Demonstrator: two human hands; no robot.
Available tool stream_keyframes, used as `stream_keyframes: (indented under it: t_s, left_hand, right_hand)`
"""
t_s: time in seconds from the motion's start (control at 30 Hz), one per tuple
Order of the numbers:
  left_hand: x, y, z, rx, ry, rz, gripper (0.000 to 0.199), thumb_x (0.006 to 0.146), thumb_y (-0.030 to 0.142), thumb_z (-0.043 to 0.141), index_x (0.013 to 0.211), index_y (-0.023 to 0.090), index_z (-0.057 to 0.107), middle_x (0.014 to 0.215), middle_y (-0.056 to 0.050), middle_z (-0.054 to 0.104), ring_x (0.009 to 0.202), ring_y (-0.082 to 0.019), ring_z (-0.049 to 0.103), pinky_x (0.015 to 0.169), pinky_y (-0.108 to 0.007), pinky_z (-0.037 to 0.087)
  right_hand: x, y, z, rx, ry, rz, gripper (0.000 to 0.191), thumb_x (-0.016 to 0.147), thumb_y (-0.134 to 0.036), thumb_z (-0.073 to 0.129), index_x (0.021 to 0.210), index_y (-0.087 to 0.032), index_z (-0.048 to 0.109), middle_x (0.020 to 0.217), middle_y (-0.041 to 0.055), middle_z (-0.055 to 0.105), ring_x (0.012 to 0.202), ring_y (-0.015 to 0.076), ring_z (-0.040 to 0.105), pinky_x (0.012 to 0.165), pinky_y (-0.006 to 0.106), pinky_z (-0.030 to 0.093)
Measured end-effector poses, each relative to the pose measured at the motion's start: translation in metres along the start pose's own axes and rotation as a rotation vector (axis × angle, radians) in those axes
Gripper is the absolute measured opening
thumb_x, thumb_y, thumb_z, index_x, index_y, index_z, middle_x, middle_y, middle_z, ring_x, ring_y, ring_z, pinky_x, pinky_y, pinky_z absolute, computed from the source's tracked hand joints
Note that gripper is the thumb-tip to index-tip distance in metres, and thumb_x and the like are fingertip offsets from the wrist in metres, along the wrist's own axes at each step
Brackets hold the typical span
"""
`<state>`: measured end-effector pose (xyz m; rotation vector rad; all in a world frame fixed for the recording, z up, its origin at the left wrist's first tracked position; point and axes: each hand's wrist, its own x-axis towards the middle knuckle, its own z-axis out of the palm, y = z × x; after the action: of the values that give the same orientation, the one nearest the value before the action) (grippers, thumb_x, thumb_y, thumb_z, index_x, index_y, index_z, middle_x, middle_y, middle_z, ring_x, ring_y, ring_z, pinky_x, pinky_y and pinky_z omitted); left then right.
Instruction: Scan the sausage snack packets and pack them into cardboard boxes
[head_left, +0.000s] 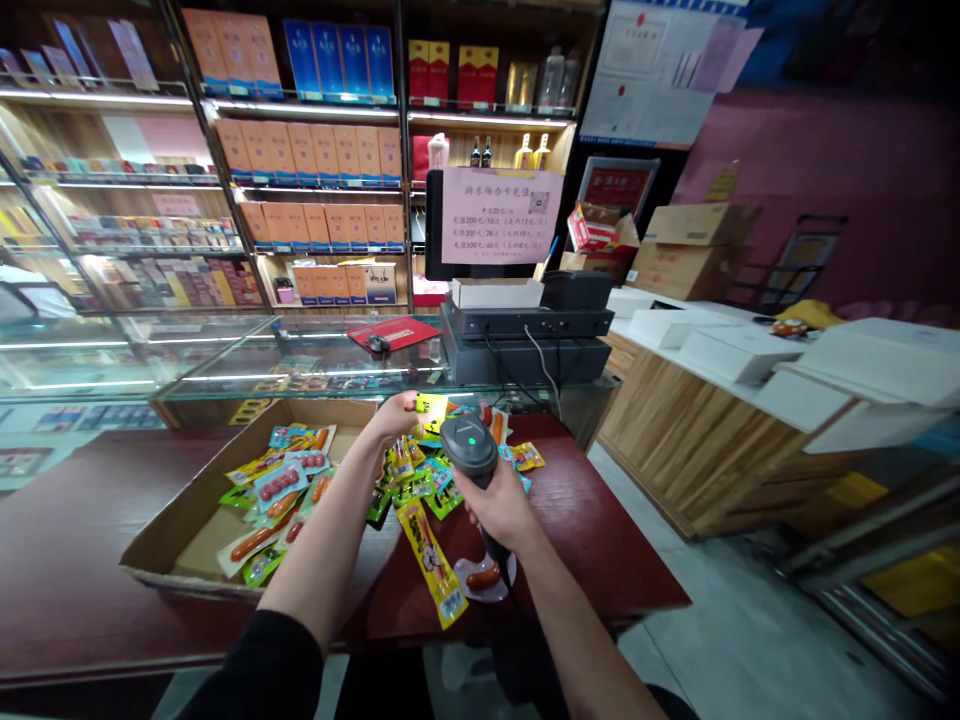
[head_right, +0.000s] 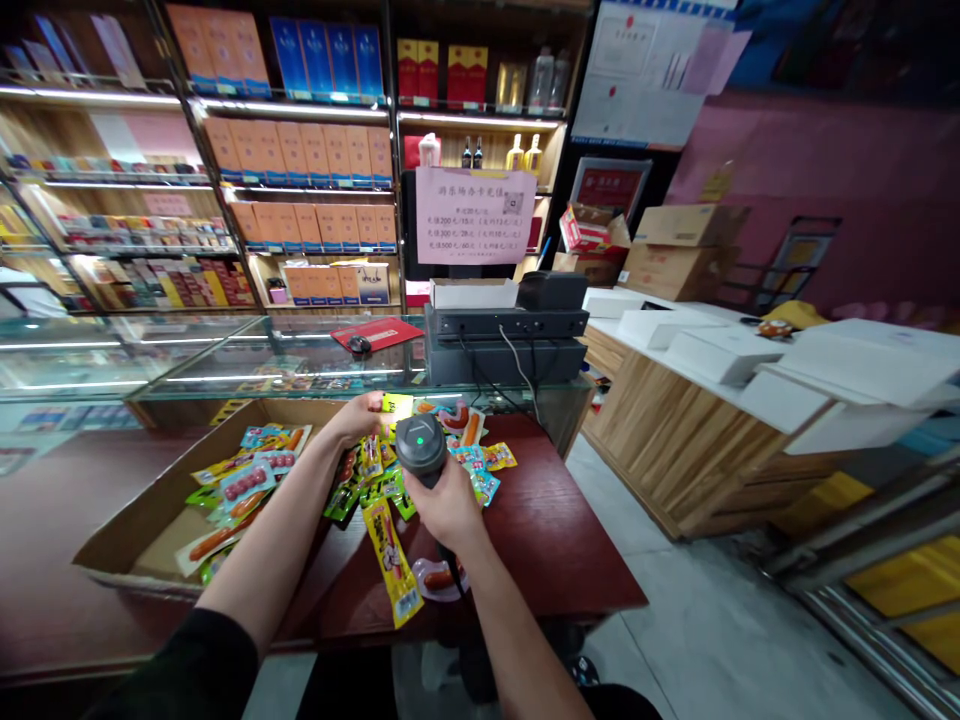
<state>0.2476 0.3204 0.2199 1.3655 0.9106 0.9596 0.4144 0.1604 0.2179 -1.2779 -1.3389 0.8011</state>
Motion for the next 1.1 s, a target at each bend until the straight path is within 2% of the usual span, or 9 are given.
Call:
stream_keyframes:
  t_s: [0.17, 0.27, 0.4, 0.57, 0.67, 0.73, 0.8, 0.9, 1.1]
  left_hand:
    - [-0.007, 0.004, -0.004, 0.002, 0.051, -0.034, 0.054, 0.042, 0.029, 0.094, 0.082, 0.017, 0.061, 0.073, 0.0, 0.07, 0.054, -0.011, 0.059, 0.049, -0.021, 0.043]
    - [-0.021, 0.008, -0.022, 0.055, 0.092, -0.042, 0.055, 0.043, 0.035, 0.094, 0.084, 0.016, 0.062, 0.076, -0.001, 0.071, 0.058, -0.012, 0.061, 0.051, -0.02, 0.043]
    - [-0.055, 0.012, -0.074, 0.138, 0.262, -0.022, 0.055, 0.043, 0.04, 0.094, 0.083, 0.016, 0.064, 0.074, -0.002, 0.071, 0.062, -0.013, 0.062, 0.052, -0.019, 0.042]
    - [-0.108, 0.019, -0.149, 0.205, 0.559, -0.027, 0.061, 0.046, 0.045, 0.093, 0.092, 0.014, 0.068, 0.08, -0.004, 0.071, 0.059, -0.012, 0.061, 0.05, -0.02, 0.044]
    - [-0.133, 0.023, -0.176, 0.179, 0.693, -0.001, 0.069, 0.045, 0.042, 0.094, 0.103, 0.015, 0.069, 0.088, -0.005, 0.071, 0.07, -0.016, 0.066, 0.056, -0.024, 0.053]
    - [-0.142, 0.024, -0.182, 0.143, 0.707, 0.039, 0.069, 0.048, 0.041, 0.093, 0.106, 0.015, 0.069, 0.091, -0.006, 0.069, 0.077, -0.018, 0.067, 0.062, -0.029, 0.059]
    - [-0.143, 0.025, -0.179, 0.125, 0.701, 0.064, 0.066, 0.049, 0.04, 0.093, 0.106, 0.014, 0.07, 0.093, -0.006, 0.067, 0.08, -0.019, 0.067, 0.063, -0.032, 0.061]
    - [-0.131, 0.025, -0.156, 0.135, 0.656, 0.061, 0.065, 0.049, 0.041, 0.093, 0.104, 0.013, 0.07, 0.094, -0.007, 0.066, 0.082, -0.02, 0.067, 0.06, -0.031, 0.061]
    - [-0.075, 0.012, -0.065, 0.17, 0.358, 0.067, 0.062, 0.056, 0.046, 0.09, 0.105, 0.014, 0.071, 0.094, -0.008, 0.068, 0.083, -0.02, 0.067, 0.06, -0.03, 0.059]
  right_hand:
    - [-0.002, -0.001, 0.002, 0.005, -0.017, 0.004, 0.027, 0.075, -0.038, 0.073, 0.094, -0.02, 0.067, 0.064, 0.0033, 0.071, 0.072, 0.0267, 0.074, 0.059, 0.032, 0.058]
    - [-0.004, 0.002, 0.005, 0.021, -0.042, 0.043, 0.03, 0.074, -0.041, 0.074, 0.094, -0.02, 0.066, 0.061, 0.0019, 0.07, 0.057, 0.0233, 0.069, 0.05, 0.03, 0.054]
    - [-0.007, 0.01, 0.012, 0.064, -0.104, 0.13, 0.03, 0.074, -0.045, 0.075, 0.087, -0.022, 0.06, 0.049, -0.0032, 0.059, 0.035, 0.0156, 0.052, 0.036, 0.026, 0.04]
    - [-0.003, 0.014, 0.028, 0.075, -0.168, 0.183, 0.035, 0.071, -0.05, 0.076, 0.075, -0.023, 0.055, 0.043, -0.0042, 0.053, 0.032, 0.0134, 0.047, 0.035, 0.026, 0.037]
    - [0.0, 0.01, 0.037, 0.081, -0.188, 0.221, 0.038, 0.067, -0.052, 0.078, 0.073, -0.023, 0.055, 0.043, -0.0036, 0.053, 0.033, 0.0141, 0.047, 0.036, 0.027, 0.039]
    - [0.001, 0.009, 0.039, 0.084, -0.196, 0.23, 0.038, 0.066, -0.052, 0.079, 0.072, -0.023, 0.055, 0.043, -0.0034, 0.054, 0.033, 0.0141, 0.047, 0.036, 0.027, 0.039]
    - [0.002, 0.009, 0.039, 0.084, -0.193, 0.234, 0.038, 0.066, -0.052, 0.079, 0.072, -0.023, 0.056, 0.044, -0.0032, 0.054, 0.033, 0.0137, 0.047, 0.037, 0.027, 0.039]
    - [0.003, 0.012, 0.035, 0.074, -0.169, 0.227, 0.038, 0.067, -0.052, 0.078, 0.072, -0.022, 0.056, 0.044, -0.003, 0.054, 0.033, 0.0136, 0.047, 0.037, 0.027, 0.038]
    - [0.001, 0.014, 0.002, 0.107, -0.086, 0.2, 0.037, 0.069, -0.052, 0.078, 0.07, -0.022, 0.056, 0.043, -0.0036, 0.052, 0.033, 0.013, 0.045, 0.036, 0.026, 0.037]
